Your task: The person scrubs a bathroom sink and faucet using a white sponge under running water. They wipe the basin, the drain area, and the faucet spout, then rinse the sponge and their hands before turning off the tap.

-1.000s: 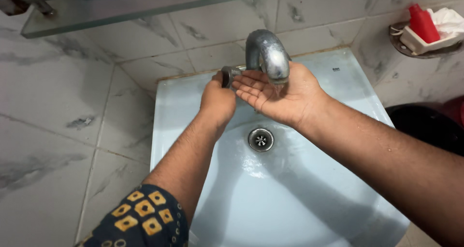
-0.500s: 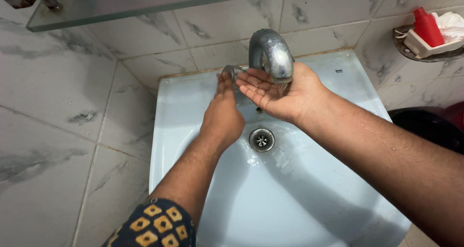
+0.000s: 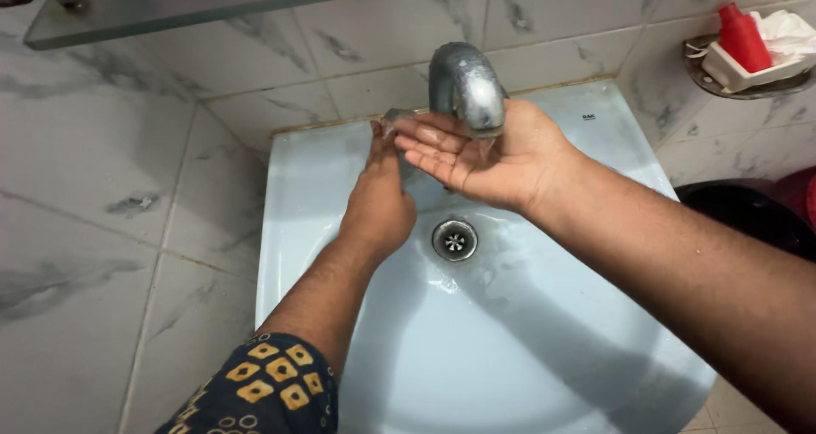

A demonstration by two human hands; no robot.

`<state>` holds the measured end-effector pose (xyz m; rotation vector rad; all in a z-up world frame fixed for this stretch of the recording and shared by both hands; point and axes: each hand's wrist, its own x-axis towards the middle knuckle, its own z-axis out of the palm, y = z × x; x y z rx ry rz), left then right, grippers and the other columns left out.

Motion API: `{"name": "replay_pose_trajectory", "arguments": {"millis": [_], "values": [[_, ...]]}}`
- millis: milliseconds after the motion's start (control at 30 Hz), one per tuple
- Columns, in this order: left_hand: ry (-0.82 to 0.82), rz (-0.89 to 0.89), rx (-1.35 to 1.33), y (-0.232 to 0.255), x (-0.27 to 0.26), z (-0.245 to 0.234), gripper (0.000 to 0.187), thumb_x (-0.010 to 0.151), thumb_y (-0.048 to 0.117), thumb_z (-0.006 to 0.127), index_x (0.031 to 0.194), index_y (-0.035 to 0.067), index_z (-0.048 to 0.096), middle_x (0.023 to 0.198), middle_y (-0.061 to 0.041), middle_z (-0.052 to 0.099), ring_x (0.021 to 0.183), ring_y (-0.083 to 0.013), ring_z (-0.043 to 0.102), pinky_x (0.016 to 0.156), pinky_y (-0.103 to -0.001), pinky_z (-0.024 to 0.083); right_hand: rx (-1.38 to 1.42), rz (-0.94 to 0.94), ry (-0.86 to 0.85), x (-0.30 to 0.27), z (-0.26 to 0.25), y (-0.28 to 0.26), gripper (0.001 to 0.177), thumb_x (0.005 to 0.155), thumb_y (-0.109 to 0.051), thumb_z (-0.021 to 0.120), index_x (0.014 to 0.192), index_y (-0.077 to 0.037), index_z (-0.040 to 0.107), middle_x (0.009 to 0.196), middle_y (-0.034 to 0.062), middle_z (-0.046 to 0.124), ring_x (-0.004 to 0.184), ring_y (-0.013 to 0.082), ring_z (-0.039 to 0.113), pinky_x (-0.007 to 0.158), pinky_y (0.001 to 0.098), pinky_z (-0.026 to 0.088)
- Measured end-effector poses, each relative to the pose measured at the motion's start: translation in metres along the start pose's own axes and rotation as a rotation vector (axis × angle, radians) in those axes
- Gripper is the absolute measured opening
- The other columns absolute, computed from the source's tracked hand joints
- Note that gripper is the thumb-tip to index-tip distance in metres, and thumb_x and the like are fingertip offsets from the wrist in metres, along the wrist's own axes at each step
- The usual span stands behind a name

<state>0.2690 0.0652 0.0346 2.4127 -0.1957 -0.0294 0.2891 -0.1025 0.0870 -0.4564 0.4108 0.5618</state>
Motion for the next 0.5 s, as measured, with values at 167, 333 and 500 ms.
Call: {"name": "replay_pose_trajectory", "arguments": {"millis": [167, 333, 500], "values": [[-0.137, -0.298, 0.172, 0.007, 0.009, -0.006, 0.088, 0.09, 0.003, 0.055, 0.161, 0.009, 0.004, 0.171, -0.008, 0.003, 0.151, -0.0282, 0.029, 0.12, -0.037, 0.033, -0.053, -0.032, 0.086, -0.006, 0.004, 0.003, 0.056, 0.105, -0.027, 0.029, 0.136, 0.015, 0.051, 0.142, 0.0316, 0.059, 0.134, 0.0414, 0.058, 0.112, 0.0515, 0.047], [-0.072, -0.178, 0.103, 0.018, 0.013, -0.009, 0.093, 0.085, 0.003, 0.057, 0.161, 0.014, 0.005, 0.171, -0.003, 0.005, 0.151, -0.0245, 0.03, 0.118, -0.035, 0.034, 0.021, -0.013, 0.049, -0.009, 0.009, 0.003, 0.056, 0.105, -0.03, 0.029, 0.132, 0.012, 0.055, 0.139, 0.0276, 0.062, 0.132, 0.0403, 0.059, 0.11, 0.0484, 0.048], [-0.132, -0.232, 0.183, 0.027, 0.007, -0.01, 0.096, 0.086, 0.003, 0.057, 0.163, 0.012, 0.0, 0.173, -0.004, 0.003, 0.145, -0.0266, 0.04, 0.115, -0.037, 0.039, -0.03, 0.033, 0.211, 0.01, -0.015, -0.004, 0.041, 0.106, -0.024, 0.033, 0.114, 0.002, 0.064, 0.107, 0.0134, 0.072, 0.099, 0.0254, 0.072, 0.086, 0.0366, 0.06]]}}
